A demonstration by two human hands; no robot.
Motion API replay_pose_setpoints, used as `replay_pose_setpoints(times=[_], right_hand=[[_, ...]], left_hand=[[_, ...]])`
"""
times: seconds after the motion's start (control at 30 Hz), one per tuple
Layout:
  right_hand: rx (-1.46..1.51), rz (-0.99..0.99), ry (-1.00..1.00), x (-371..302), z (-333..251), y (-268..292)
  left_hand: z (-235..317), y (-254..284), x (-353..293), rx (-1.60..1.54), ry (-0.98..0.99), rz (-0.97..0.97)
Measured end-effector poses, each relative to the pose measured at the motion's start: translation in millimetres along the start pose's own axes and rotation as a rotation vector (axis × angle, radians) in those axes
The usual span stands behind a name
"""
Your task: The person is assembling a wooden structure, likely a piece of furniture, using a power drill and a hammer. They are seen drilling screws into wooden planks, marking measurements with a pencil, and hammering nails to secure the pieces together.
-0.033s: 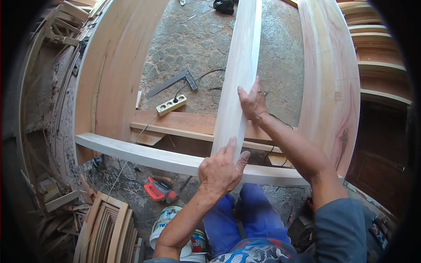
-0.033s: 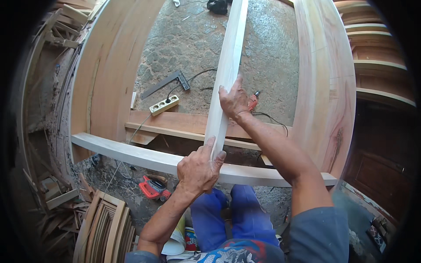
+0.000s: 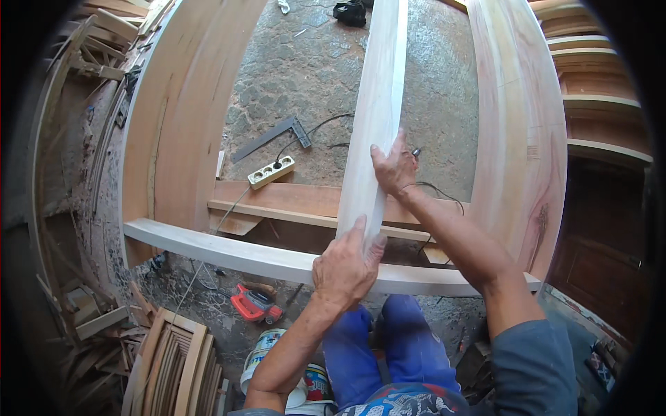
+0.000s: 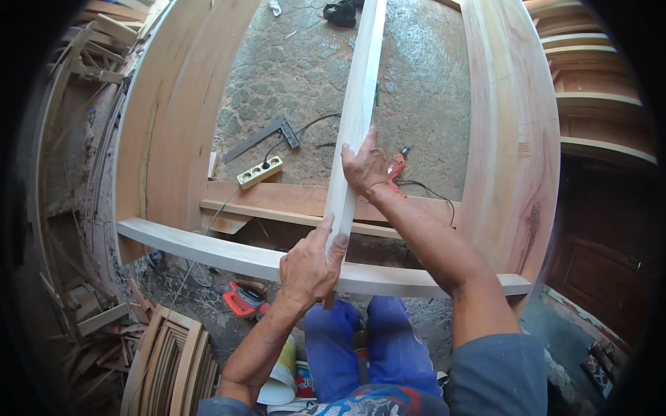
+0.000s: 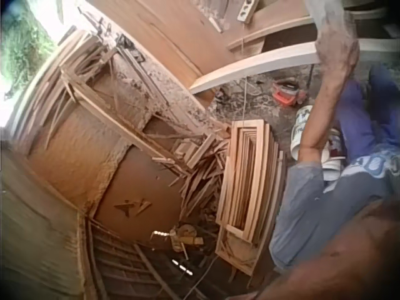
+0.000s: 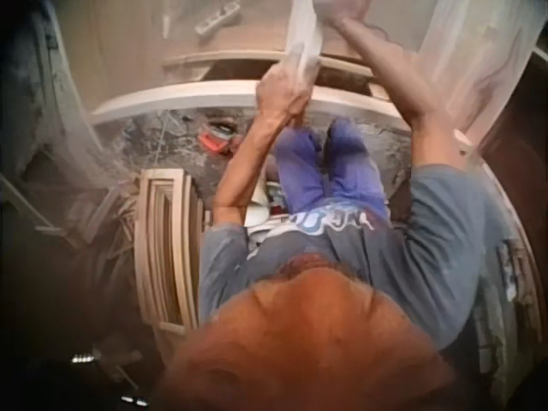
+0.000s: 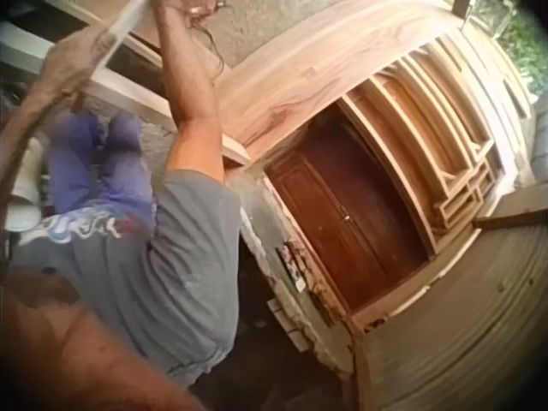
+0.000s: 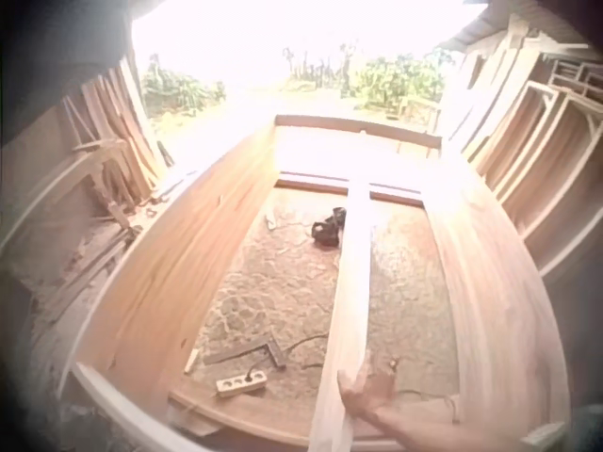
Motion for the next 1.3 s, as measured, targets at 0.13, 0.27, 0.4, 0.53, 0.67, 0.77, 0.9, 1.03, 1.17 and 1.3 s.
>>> replay_pose_setpoints(times=[0.13, 0.27, 0.4, 0.53, 0.67, 0.77, 0.9, 1.03, 1.17, 1.3], right_hand=[[0.161, -0.024, 0.034, 9.8, 41.8, -17.2], [0.269, -0.127, 0.012, 5.2, -1.4, 3.0], [0.372, -0.233, 0.009, 9.0, -2.4, 7.0], [0.494, -0.225, 0.335, 23.6, 33.7, 12.4], [0.575, -0.373, 0.403, 109.5, 135.3, -21.3], [0.181, -0.115, 0.320, 195.7, 209.4, -103.9], [-0.044, -0.145, 0.152, 296.8, 266.7, -195.4], [-0.225, -0.254, 0.164, 360.8, 277.6, -259.5], [-0.371, -0.347, 0.034, 373.3, 301.3, -319.4], [-0.143, -0.253, -0.172, 354.3, 310.1, -332.4]], left_hand=[[70.3, 1.7, 130.8, -0.195, -0.028, 0.097], [100.2, -40.6, 270.9, 0.054, -0.023, 0.159], [81.7, -84.2, 333.5, 0.058, 0.122, 0.116], [84.9, -85.5, 328.0, -0.033, 0.094, 0.132], [88.3, -90.1, 328.8, -0.142, 0.057, 0.154], [87.7, -90.9, 329.5, -0.172, 0.067, 0.099], [92.1, -88.5, 330.4, -0.072, 0.030, 0.080], [92.2, -85.8, 327.7, -0.017, 0.038, 0.063], [93.1, -83.7, 333.4, 0.009, -0.017, 0.041], [93.2, -83.0, 332.2, 0.010, 0.052, 0.013]])
Point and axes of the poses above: each hand's wrist, its own x-axis towards the middle knuckle, its own y-axis out of the back of the hand, z = x × y, the point moved 1 cm from there along x, towards the middle knuckle, and after that the axes turned 14 degrees about z, right-handed, at the moved point
